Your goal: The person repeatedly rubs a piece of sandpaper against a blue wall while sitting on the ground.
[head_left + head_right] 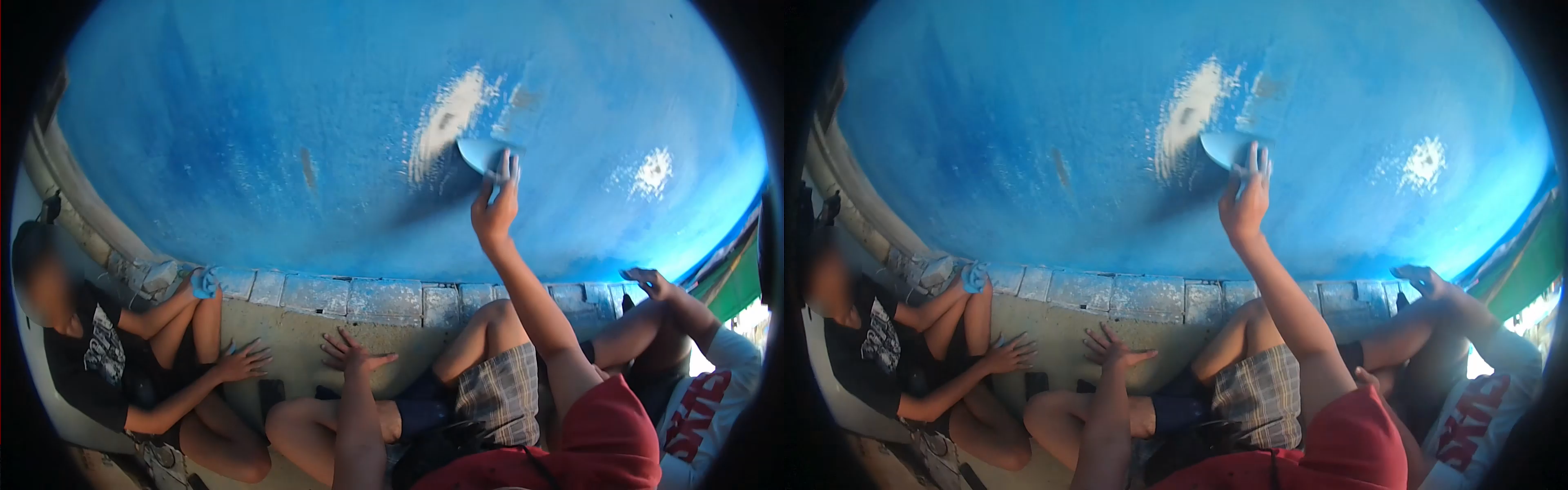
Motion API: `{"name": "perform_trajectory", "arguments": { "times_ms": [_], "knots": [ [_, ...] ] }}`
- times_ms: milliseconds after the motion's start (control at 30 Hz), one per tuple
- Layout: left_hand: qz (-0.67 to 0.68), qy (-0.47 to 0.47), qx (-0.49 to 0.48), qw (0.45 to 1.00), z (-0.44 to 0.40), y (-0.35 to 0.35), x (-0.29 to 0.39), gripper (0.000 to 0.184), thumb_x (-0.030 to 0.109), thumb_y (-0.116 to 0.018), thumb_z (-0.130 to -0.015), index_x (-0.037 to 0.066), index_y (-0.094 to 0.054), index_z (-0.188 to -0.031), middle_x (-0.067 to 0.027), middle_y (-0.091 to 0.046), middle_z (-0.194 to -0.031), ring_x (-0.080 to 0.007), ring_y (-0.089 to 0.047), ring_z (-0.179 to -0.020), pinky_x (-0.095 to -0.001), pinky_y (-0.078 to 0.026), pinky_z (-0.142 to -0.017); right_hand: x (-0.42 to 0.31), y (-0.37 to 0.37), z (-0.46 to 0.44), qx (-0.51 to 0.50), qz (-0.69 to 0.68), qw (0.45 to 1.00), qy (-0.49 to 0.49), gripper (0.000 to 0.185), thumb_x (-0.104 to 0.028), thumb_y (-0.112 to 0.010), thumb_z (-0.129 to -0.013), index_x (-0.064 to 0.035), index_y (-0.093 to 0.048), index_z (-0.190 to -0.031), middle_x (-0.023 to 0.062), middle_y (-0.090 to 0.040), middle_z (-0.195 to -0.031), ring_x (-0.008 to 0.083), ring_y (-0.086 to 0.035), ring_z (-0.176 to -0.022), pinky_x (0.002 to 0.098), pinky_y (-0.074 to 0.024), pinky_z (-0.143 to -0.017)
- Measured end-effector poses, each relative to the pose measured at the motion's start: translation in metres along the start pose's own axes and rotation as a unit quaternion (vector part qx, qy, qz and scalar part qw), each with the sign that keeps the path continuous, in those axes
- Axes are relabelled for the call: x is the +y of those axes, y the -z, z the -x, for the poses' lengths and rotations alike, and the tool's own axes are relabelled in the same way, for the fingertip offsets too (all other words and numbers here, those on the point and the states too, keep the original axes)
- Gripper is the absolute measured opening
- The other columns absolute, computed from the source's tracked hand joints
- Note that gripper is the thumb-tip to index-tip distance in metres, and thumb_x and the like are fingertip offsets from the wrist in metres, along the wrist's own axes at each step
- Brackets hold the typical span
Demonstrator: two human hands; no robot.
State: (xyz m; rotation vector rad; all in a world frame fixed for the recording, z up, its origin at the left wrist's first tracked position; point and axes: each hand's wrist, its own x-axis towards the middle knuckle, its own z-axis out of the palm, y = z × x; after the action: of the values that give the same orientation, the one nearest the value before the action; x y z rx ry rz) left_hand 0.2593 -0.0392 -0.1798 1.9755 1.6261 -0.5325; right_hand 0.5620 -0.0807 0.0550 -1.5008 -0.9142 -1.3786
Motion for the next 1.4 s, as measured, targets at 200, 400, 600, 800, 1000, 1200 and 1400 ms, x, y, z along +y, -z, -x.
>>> {"name": "perform_trajectory", "arguments": {
  "times_ms": [200,400,600,800,1000,1200,1400],
  "knots": [
    [0.012,-0.002,-0.001,1.000,0.008,0.007,0.001,0.159,0.077,-0.079,-0.040,0.011,0.017,-0.149,-0.0253,0.024,-0.151,-0.0415,0.019,-0.142,-0.0619,-0.001,-0.112,-0.002,-0.008,-0.012,-0.096,-0.084,0.988,0.091,0.005,0.005,-0.052,-0.089,0.0013,-0.050,-0.086,0.0217,-0.054,-0.131,0.0429,-0.053,-0.118,0.0465,-0.0435,-0.100],
    [0.026,-0.007,0.006,1.000,0.005,0.004,0.001,0.161,0.076,-0.079,-0.040,0.012,0.021,-0.148,-0.0262,0.025,-0.151,-0.0416,0.020,-0.141,-0.0616,0.001,-0.112,0.010,-0.023,-0.026,-0.225,-0.096,0.909,0.337,0.014,-0.003,-0.054,-0.083,-0.0014,-0.053,-0.098,0.0235,-0.052,-0.133,0.0402,-0.051,-0.122,0.0505,-0.0403,-0.102],
    [0.017,0.001,0.005,1.000,-0.004,-0.003,0.000,0.162,0.075,-0.080,-0.039,0.013,0.022,-0.147,-0.0248,0.027,-0.150,-0.0418,0.019,-0.141,-0.0621,-0.001,-0.112,-0.001,-0.019,-0.049,-0.203,-0.070,0.950,0.227,0.007,-0.006,-0.056,-0.085,-0.0027,-0.054,-0.091,0.0207,-0.053,-0.133,0.0351,-0.049,-0.125,0.0439,-0.0421,-0.101],
    [0.028,0.004,0.001,1.000,0.005,0.005,0.002,0.163,0.075,-0.081,-0.037,0.013,0.022,-0.147,-0.0245,0.027,-0.150,-0.0420,0.019,-0.141,-0.0627,-0.002,-0.112,-0.015,-0.005,-0.100,0.020,-0.062,0.991,-0.114,0.006,-0.007,-0.055,-0.088,-0.0042,-0.055,-0.093,0.0128,-0.055,-0.133,0.0282,-0.056,-0.118,0.0377,-0.0458,-0.102],
    [-0.001,0.008,-0.017,1.000,0.013,0.016,0.004,0.160,0.075,-0.080,-0.041,0.012,0.021,-0.147,-0.0243,0.026,-0.151,-0.0425,0.017,-0.142,-0.0636,-0.004,-0.111,-0.018,-0.013,-0.118,-0.175,-0.065,0.979,0.078,0.013,-0.009,-0.056,-0.089,-0.0045,-0.055,-0.101,0.0145,-0.060,-0.124,0.0278,-0.059,-0.113,0.0396,-0.0511,-0.089],
    [0.024,0.006,-0.012,1.000,-0.001,0.002,0.001,0.161,0.076,-0.079,-0.040,0.012,0.022,-0.147,-0.0244,0.027,-0.151,-0.0426,0.018,-0.141,-0.0645,-0.004,-0.111,-0.002,-0.033,-0.088,-0.184,-0.018,0.928,0.324,0.011,-0.005,-0.056,-0.084,-0.0061,-0.056,-0.095,0.0150,-0.063,-0.114,0.0281,-0.060,-0.109,0.0377,-0.0532,-0.083],
    [0.034,-0.007,0.001,0.999,0.001,0.002,0.000,0.160,0.073,-0.081,-0.040,0.012,0.019,-0.149,-0.0245,0.025,-0.151,-0.0426,0.019,-0.141,-0.0635,-0.002,-0.111,-0.001,-0.022,-0.065,-0.254,-0.022,0.923,0.288,0.008,0.001,-0.054,-0.080,-0.0040,-0.057,-0.086,0.0175,-0.063,-0.111,0.0346,-0.057,-0.107,0.0419,-0.0492,-0.087]
  ]
}}
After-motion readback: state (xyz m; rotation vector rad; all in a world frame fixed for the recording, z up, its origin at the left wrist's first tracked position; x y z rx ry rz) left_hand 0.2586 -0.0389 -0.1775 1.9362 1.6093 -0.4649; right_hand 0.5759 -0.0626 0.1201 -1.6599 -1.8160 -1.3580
